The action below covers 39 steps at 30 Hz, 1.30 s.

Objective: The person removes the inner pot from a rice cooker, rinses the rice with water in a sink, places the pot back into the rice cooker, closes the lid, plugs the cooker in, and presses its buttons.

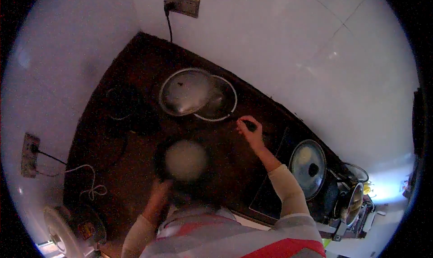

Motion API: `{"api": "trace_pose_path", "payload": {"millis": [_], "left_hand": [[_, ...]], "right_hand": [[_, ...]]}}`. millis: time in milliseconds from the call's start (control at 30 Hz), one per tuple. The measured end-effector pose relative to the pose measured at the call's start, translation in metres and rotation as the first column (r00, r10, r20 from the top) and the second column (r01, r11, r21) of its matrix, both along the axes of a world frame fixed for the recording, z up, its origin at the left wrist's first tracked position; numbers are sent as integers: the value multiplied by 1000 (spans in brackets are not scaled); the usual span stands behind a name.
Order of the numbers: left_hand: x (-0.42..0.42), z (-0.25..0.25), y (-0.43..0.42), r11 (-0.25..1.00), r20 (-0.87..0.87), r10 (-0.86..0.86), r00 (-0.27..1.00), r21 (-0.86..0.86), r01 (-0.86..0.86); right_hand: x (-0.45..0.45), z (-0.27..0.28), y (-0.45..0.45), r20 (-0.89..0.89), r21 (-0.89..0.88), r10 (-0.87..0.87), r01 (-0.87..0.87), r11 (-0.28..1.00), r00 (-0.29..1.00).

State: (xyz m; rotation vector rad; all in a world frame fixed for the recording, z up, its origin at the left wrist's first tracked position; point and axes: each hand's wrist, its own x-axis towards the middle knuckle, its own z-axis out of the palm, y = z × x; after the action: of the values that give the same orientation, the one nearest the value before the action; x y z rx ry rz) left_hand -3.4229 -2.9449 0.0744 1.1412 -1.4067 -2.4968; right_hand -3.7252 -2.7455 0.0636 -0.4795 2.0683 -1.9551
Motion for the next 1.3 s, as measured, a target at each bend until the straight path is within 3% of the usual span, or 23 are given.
{"api": "trace_pose_path", "payload": {"millis": [67, 100, 133, 167, 200, 233, 267, 300, 400, 467, 567, 633, 667, 767, 867, 900, 933, 1000, 1033, 1067, 1167, 1233, 1300], "left_hand": [[22, -94, -14, 897, 121, -170, 978, -392, 204], [31, -135, -21, 726, 211, -238, 948, -609, 318], [44, -164, -17, 358, 339, -332, 880, -818, 450], [41, -159, -14, 402, 383, -297, 875, -781, 478], [38, -155, -11, 445, 427, -264, 865, -742, 502], [15, -112, -2, 845, 422, -134, 897, -424, 326], [11, -110, -1, 954, 421, -109, 900, -212, 214], [6, -109, 0, 998, 448, -60, 892, -5, 70], [10, -168, -11, 987, 346, -131, 929, -43, 156], [0, -160, -9, 986, 241, -81, 967, -124, 114], [-11, -143, -2, 982, 121, -25, 992, -185, 47], [-16, -129, 1, 995, 160, -7, 987, -99, 23], [-17, -120, 2, 999, 205, -6, 979, -30, 12], [-23, -89, 6, 996, 292, 53, 955, 57, -73], [-20, -88, 4, 998, 128, -56, 990, 38, 52], [-13, -111, 1, 889, 114, -230, 966, -379, 257], [-1, -152, -6, 580, 174, -385, 906, -718, 384], [-1, -174, -7, 620, 188, -400, 897, -666, 415], [-14, -171, -2, 925, 145, -262, 954, -246, 291], [-30, -162, 3, 969, 178, -112, 978, 237, 68], [-55, -114, 9, 959, 114, -171, 979, 245, 139], [-67, -119, 17, 982, 98, -89, 991, 176, 70], [-77, -124, 17, 946, 26, -244, 970, -214, 243]], "right_hand": [[-3, 1, -1, -30, 61, -11, 13, 998, 999], [-1, 5, -4, -33, 80, -36, 39, 996, 999], [5, 10, 0, -34, 96, -56, 59, 994, 998], [7, 14, -3, -38, 116, -81, 85, 990, 996], [5, 12, -3, -248, 137, -46, 83, 987, 968], [1, 7, -4, -446, 159, -4, 84, 984, 895], [-2, 3, -6, -621, 180, 43, 90, 979, 782], [-1, 3, -7, -638, 199, 78, 66, 978, 766], [-5, 4, -16, -663, 252, 170, 3, 968, 729], [-6, 4, -19, -652, 284, 216, -30, 958, 727], [-10, -8, -14, -393, 138, 148, -101, 985, 907], [-10, -8, -13, 6, 4, 20, -20, 1000, 1000], [-8, -6, -13, 215, -48, -29, 40, 998, 976], [-8, -4, -7, 172, -66, -17, 28, 997, 985], [-9, -5, 0, 150, -6, -40, 41, 999, 988], [-11, -7, 3, 123, -20, -36, 38, 999, 992], [-13, -8, 5, 97, -34, -32, 35, 999, 995], [-14, -4, 7, 53, -41, -31, 33, 999, 998], [-12, 5, 7, 35, -34, -33, 34, 999, 999], [-13, 13, 8, 17, -27, -35, 36, 999, 999], [-24, 28, 12, -30, 44, -76, 77, 996, 997], [-38, 33, 19, -99, 56, -41, 46, 997, 994], [-53, 33, 28, -223, 82, -30, 49, 995, 974]]}}
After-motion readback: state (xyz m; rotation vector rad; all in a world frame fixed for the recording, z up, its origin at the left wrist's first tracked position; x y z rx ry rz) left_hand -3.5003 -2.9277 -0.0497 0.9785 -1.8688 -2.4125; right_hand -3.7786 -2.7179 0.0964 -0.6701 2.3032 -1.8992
